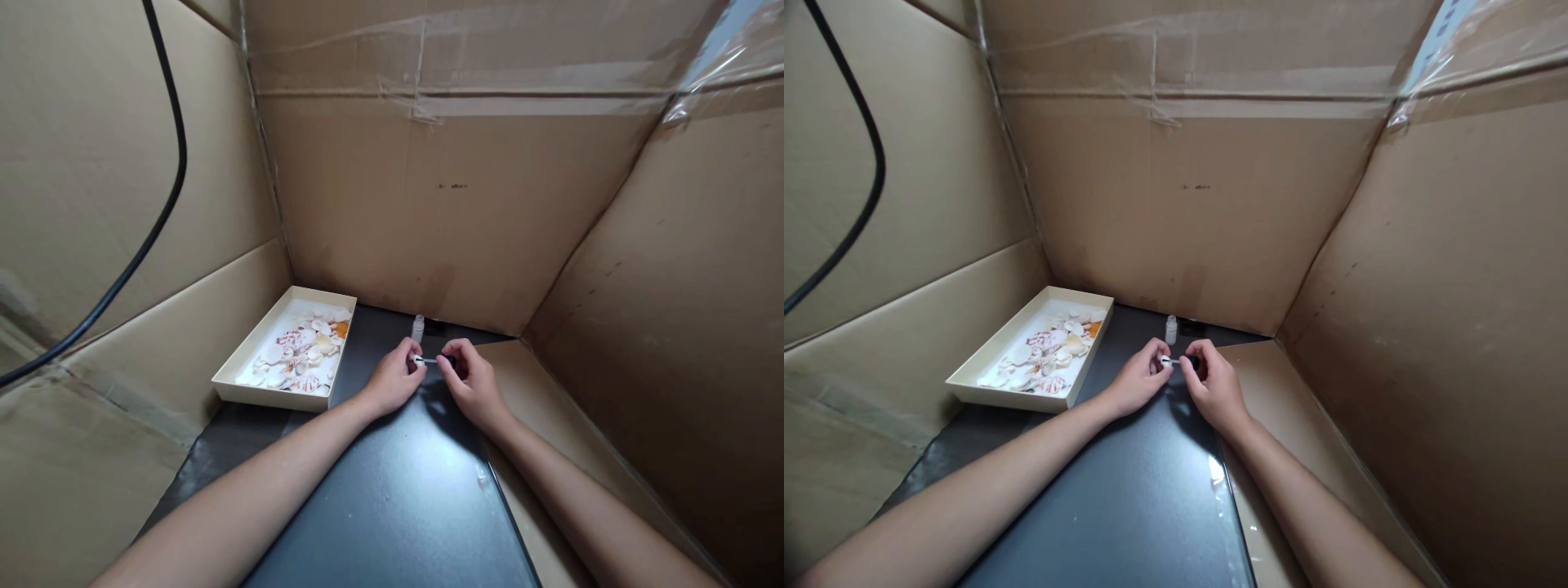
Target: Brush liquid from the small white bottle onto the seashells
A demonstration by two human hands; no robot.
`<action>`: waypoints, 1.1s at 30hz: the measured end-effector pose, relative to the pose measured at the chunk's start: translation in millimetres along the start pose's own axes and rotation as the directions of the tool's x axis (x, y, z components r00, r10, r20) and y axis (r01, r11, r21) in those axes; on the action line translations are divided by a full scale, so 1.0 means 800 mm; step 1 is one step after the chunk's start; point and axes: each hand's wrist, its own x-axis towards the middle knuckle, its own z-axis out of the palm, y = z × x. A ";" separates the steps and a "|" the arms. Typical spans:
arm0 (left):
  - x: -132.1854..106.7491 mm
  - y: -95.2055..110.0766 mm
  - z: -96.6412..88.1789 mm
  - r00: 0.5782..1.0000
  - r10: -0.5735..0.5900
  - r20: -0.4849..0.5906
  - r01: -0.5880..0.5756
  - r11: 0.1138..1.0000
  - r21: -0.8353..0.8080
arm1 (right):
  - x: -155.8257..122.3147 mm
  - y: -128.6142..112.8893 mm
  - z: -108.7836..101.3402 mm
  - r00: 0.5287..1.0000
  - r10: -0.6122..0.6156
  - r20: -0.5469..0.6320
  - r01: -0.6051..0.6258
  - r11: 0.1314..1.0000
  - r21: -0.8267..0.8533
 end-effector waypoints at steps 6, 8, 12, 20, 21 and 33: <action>-0.001 -0.001 0.000 1.000 0.007 0.012 -0.008 1.000 0.022 | -0.001 -0.002 0.000 1.000 0.003 0.020 -0.004 0.999 0.048; -0.001 -0.001 0.000 1.000 0.001 0.014 -0.001 0.999 0.038 | -0.001 -0.002 0.000 0.999 0.018 0.026 -0.018 0.999 0.027; -0.002 -0.001 0.000 1.000 -0.004 0.022 0.003 0.998 0.064 | 0.000 -0.002 0.000 1.000 0.017 -0.005 -0.017 0.999 0.050; -0.003 0.000 0.000 1.000 0.001 0.016 -0.002 0.997 0.075 | 0.000 0.002 0.001 1.000 0.012 -0.004 -0.011 0.997 0.083; -0.003 0.000 0.000 1.000 0.003 0.017 -0.004 0.997 0.072 | 0.000 0.002 0.001 1.000 0.006 0.010 -0.007 0.996 0.087; -0.002 0.002 -0.001 1.000 -0.003 0.025 0.001 0.996 0.094 | -0.001 0.000 0.001 1.000 0.000 0.004 0.000 1.000 0.016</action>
